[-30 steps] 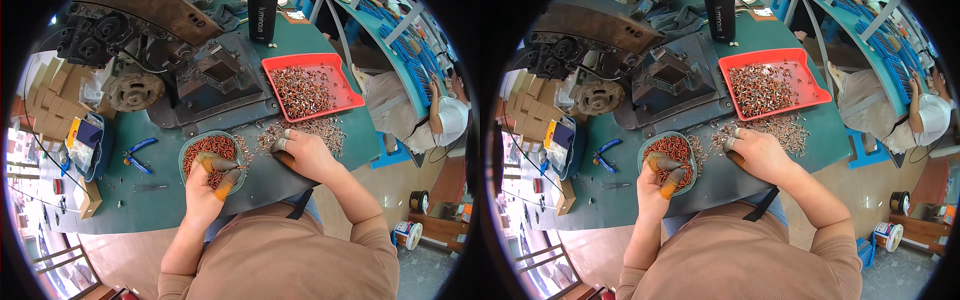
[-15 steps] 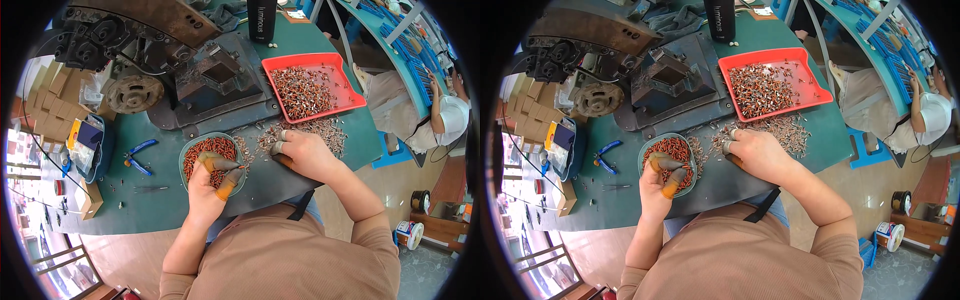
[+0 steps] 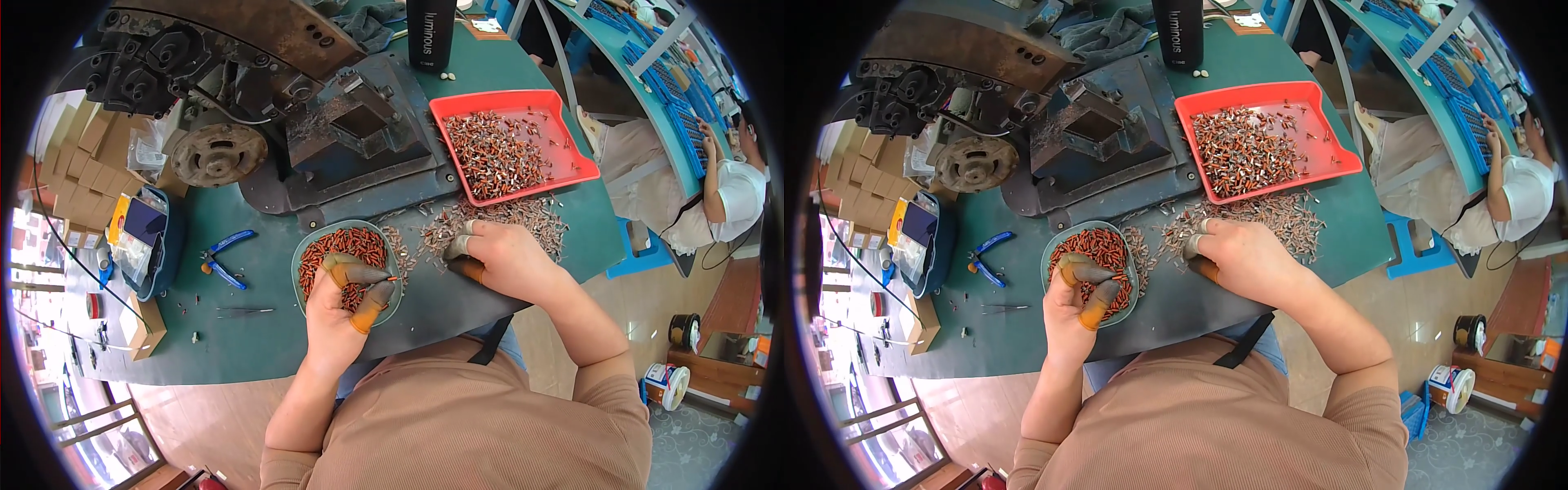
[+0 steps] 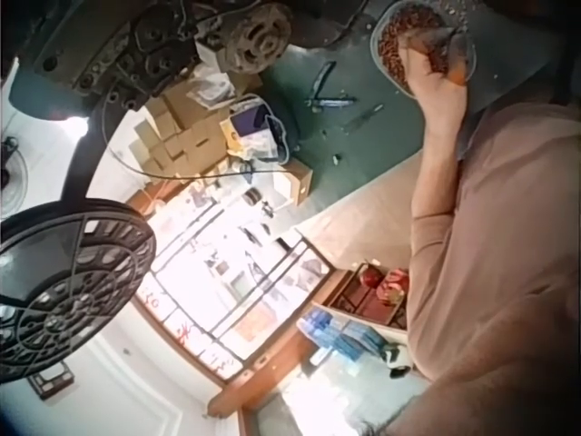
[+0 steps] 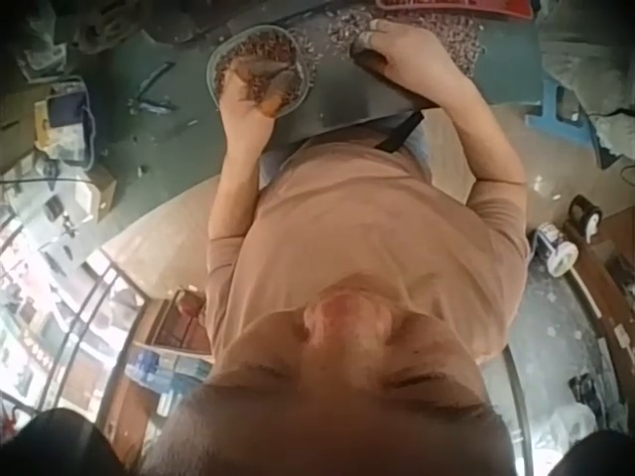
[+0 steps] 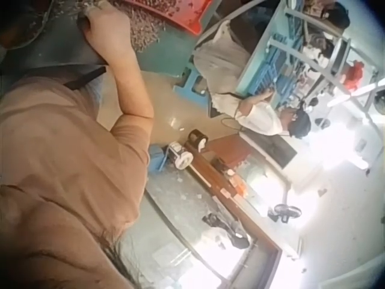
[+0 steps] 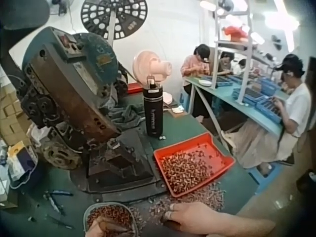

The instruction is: The person inserts small metal components into a pressing machine by hand for assembly.

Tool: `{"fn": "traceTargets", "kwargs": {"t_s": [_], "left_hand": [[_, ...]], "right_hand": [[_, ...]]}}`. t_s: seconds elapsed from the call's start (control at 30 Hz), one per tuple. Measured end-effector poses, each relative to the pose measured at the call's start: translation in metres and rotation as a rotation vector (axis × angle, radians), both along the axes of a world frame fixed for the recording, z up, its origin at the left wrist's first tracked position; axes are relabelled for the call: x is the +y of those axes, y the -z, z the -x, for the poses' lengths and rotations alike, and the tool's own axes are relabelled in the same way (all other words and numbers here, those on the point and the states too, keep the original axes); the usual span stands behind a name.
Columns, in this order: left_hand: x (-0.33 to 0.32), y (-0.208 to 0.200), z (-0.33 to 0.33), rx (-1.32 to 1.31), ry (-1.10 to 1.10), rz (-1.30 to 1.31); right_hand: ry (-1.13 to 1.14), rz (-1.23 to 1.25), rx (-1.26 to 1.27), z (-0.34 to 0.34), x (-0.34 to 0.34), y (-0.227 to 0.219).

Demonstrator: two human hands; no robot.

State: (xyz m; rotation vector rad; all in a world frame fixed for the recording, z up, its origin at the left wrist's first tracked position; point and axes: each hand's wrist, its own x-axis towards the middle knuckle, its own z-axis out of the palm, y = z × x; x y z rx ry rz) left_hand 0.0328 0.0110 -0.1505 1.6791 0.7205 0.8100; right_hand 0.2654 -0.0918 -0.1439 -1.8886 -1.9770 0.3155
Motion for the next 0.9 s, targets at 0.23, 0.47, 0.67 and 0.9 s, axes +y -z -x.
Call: {"fn": "traceTargets", "kwargs": {"t_s": [0.23, 0.47, 0.67, 0.9], "left_hand": [[0.0, -0.002, 0.0, -0.032, 0.015, 0.019], [0.0, 0.001, -0.001, -0.025, 0.022, 0.01], [-0.001, 0.0, -0.013, -0.076, 0.016, 0.018], [0.015, -0.014, -0.045, -0.179, 0.038, 0.033]], "right_hand": [[0.002, 0.005, -0.011, 0.006, -0.002, -0.001], [-0.059, -0.031, -0.069, 0.005, -0.001, -0.002], [-0.021, 0.019, -0.043, 0.006, 0.002, -0.005], [0.12, 0.043, 0.754, 0.009, 0.021, -0.019]]}}
